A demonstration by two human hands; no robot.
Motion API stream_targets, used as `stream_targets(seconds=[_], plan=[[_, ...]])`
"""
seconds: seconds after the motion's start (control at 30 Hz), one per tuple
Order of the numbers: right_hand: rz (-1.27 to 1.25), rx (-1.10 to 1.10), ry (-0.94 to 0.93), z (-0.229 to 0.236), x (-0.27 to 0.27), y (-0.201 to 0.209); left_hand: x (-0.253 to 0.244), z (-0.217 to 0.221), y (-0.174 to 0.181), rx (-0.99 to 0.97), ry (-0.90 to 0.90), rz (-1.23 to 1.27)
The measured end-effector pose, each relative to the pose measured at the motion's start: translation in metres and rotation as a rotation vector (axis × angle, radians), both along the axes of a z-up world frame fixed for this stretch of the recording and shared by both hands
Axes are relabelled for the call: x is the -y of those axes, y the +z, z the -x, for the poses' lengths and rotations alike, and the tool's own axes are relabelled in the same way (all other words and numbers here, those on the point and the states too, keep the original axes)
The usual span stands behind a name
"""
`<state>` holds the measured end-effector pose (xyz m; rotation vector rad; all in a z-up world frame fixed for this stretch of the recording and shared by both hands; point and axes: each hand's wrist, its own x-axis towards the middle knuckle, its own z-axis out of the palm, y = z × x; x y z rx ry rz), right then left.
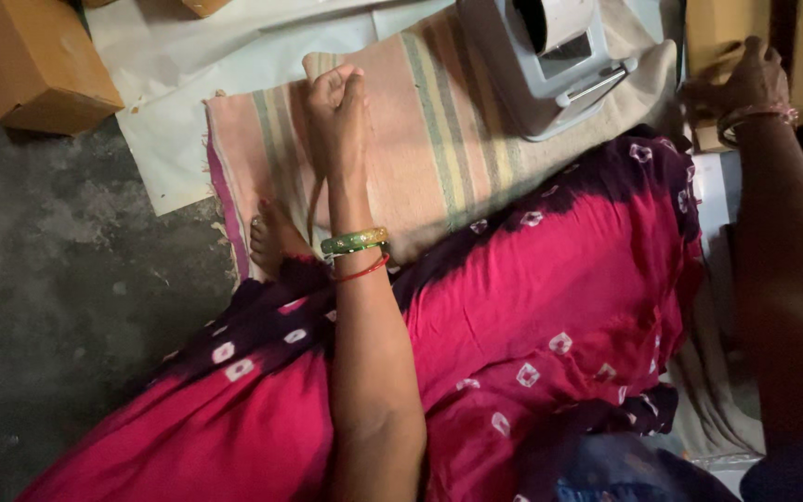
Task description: The person sits on the floor and seals a small cardboard box using a handheld tape dispenser. They apply tape to the box flaps, press it down, and smooth the edges to secure the package.
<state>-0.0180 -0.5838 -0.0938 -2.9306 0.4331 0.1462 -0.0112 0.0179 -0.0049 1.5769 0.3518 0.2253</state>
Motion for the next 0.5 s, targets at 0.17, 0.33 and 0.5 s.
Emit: stream_targets(seconds=[0.17,0.33,0.5], plan=[[-0.043,-0.186,-0.118,-0.010,0.005,0.005,0.000,0.002,0.008,0.076,-0.017,-0.080],[0.131,-0.173,-0.136,-0.013,-0.026,0.034,0.003,-0.004,0.001,0.058,-0.012,-0.154],[-0.125,0.241,-0.117,0.001,-0.050,0.099,0.003,-0.007,0.000,0.158,-0.017,-0.084]])
